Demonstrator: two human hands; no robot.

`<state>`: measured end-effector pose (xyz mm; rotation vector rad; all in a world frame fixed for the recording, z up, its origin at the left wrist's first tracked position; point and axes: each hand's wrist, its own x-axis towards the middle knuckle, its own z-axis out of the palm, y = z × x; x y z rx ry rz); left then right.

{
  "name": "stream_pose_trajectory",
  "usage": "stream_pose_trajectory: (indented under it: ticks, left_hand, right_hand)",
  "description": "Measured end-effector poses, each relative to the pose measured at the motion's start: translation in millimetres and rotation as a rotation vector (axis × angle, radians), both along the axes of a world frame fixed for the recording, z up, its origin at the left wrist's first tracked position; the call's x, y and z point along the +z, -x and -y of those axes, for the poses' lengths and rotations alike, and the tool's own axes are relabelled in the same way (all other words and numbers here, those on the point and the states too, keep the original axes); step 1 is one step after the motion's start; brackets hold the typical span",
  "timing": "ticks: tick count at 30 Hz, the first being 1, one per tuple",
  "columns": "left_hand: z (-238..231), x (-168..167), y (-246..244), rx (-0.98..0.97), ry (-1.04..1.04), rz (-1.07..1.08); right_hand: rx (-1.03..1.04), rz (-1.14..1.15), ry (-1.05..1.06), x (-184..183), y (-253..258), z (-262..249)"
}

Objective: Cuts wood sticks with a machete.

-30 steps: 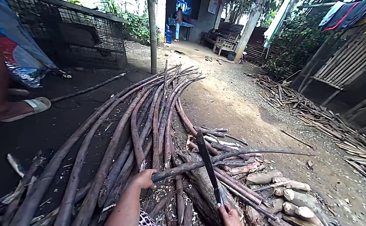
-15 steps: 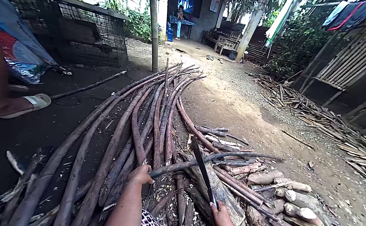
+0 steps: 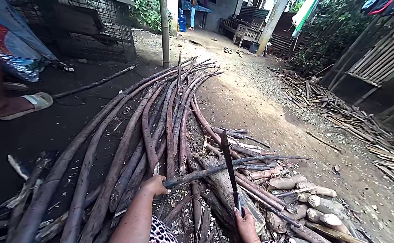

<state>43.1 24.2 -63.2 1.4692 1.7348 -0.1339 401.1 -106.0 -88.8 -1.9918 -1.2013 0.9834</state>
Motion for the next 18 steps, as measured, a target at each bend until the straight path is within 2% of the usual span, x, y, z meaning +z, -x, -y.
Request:
stream_pose_trajectory:
  ticks: [4,8,10,13,18]
  left_hand:
    - [-5,0,-5,-0.008,-0.065,-0.016]
    - [-3,-2,-11,-0.027,-0.114,-0.053]
    - [-5,-2,-9,-0.019,-0.132,-0.074]
    - [-6,6,-7,0.098,-0.216,-0.163]
    - [-11,12,-7,0.316,-0.385,-0.207]
  right_hand:
    - [0.127,0.139,0.225,-4,-7,-23]
    - [0.173,0.13,0.333,-16,-12,-22]
    - [0.152,0.102,0.268,-18,-13,-17]
    - [0.088,0.029,0.152,-15,-16,-11]
    - [0.082,-0.129,-0.005,38,-18,-11]
